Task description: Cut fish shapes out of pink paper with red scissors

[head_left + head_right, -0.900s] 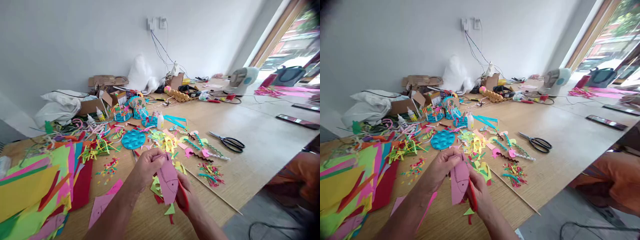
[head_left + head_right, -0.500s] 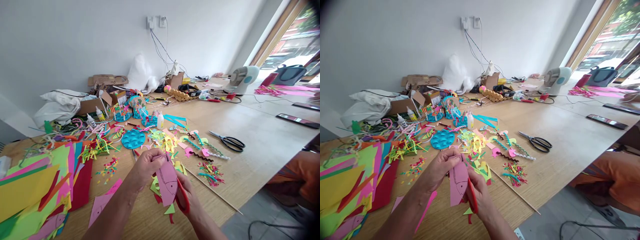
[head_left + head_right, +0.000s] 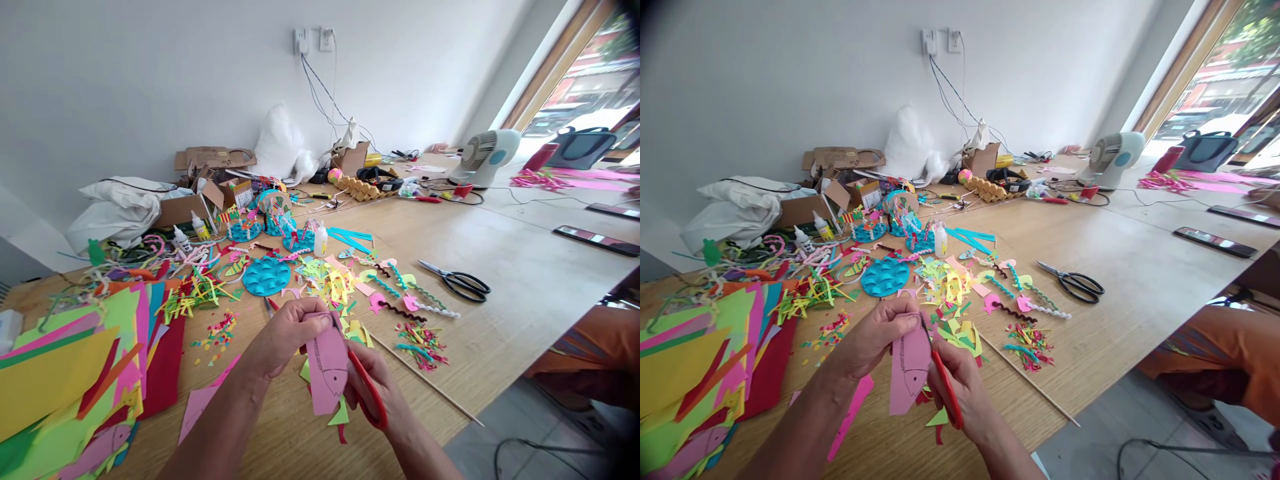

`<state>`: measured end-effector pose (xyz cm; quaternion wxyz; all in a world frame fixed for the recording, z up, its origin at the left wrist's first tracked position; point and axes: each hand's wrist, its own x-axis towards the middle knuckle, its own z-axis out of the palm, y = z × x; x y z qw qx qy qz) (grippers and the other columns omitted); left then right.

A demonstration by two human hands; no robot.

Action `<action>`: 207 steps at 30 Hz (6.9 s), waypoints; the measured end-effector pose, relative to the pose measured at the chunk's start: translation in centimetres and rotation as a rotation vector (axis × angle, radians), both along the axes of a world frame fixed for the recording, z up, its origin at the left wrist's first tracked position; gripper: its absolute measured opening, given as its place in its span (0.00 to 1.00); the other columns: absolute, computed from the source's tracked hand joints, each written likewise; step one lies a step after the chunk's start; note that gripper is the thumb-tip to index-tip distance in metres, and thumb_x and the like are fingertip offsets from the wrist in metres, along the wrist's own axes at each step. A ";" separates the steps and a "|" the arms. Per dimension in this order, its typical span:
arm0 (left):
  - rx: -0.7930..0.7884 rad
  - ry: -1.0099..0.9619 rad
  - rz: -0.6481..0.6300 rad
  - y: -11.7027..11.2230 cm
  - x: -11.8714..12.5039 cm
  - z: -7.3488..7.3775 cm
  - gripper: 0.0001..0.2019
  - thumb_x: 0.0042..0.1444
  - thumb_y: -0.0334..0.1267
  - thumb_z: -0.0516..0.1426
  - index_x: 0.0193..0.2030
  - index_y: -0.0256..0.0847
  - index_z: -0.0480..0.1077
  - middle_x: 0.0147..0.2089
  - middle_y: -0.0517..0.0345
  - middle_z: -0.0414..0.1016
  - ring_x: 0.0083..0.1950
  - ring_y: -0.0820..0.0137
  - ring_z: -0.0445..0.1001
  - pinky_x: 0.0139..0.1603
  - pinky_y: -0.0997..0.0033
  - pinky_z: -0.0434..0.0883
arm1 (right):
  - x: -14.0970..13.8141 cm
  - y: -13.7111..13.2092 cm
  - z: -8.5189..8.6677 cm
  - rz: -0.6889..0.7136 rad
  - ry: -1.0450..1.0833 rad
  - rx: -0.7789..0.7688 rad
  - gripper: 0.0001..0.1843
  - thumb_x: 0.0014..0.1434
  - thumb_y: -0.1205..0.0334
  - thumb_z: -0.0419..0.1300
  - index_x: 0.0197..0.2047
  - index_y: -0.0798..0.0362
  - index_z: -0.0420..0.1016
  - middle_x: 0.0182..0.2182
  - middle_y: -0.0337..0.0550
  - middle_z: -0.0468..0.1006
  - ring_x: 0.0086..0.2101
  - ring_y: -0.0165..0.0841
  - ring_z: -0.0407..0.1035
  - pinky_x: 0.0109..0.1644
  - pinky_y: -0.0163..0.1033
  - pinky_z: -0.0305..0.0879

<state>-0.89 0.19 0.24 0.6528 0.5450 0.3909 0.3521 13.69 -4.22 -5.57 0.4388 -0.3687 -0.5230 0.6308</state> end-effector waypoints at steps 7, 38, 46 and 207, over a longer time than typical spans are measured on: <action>-0.053 0.020 -0.044 0.1 -0.3 0.1 0.10 0.47 0.42 0.55 0.24 0.38 0.61 0.19 0.66 0.58 0.19 0.80 0.55 0.19 0.79 0.51 | 0.7 0.0 0.7 0.049 -0.079 0.040 0.25 0.56 0.39 0.52 0.24 0.54 0.63 0.13 0.29 0.56 0.14 0.21 0.46 0.17 0.29 0.43; -0.115 0.045 -0.104 0.2 -0.7 -0.2 0.08 0.45 0.40 0.56 0.26 0.37 0.64 0.20 0.66 0.59 0.19 0.80 0.55 0.19 0.80 0.50 | 2.2 0.1 1.8 0.124 -0.235 0.139 0.26 0.57 0.40 0.50 0.21 0.53 0.59 0.14 0.31 0.57 0.17 0.24 0.47 0.19 0.31 0.43; -0.080 0.073 -0.168 0.4 -1.1 -0.3 0.05 0.46 0.37 0.55 0.26 0.37 0.64 0.20 0.67 0.57 0.19 0.81 0.54 0.19 0.80 0.49 | 3.4 0.3 2.5 0.154 -0.450 0.276 0.23 0.61 0.46 0.50 0.21 0.52 0.57 0.17 0.31 0.54 0.19 0.25 0.46 0.20 0.32 0.42; -0.004 -0.260 0.459 -0.2 0.7 0.6 0.05 0.40 0.34 0.60 0.26 0.35 0.71 0.28 0.58 0.73 0.30 0.70 0.71 0.35 0.69 0.68 | -1.9 0.7 2.8 -0.117 -0.115 0.003 0.28 0.47 0.34 0.55 0.19 0.51 0.57 0.11 0.28 0.56 0.13 0.22 0.49 0.15 0.29 0.45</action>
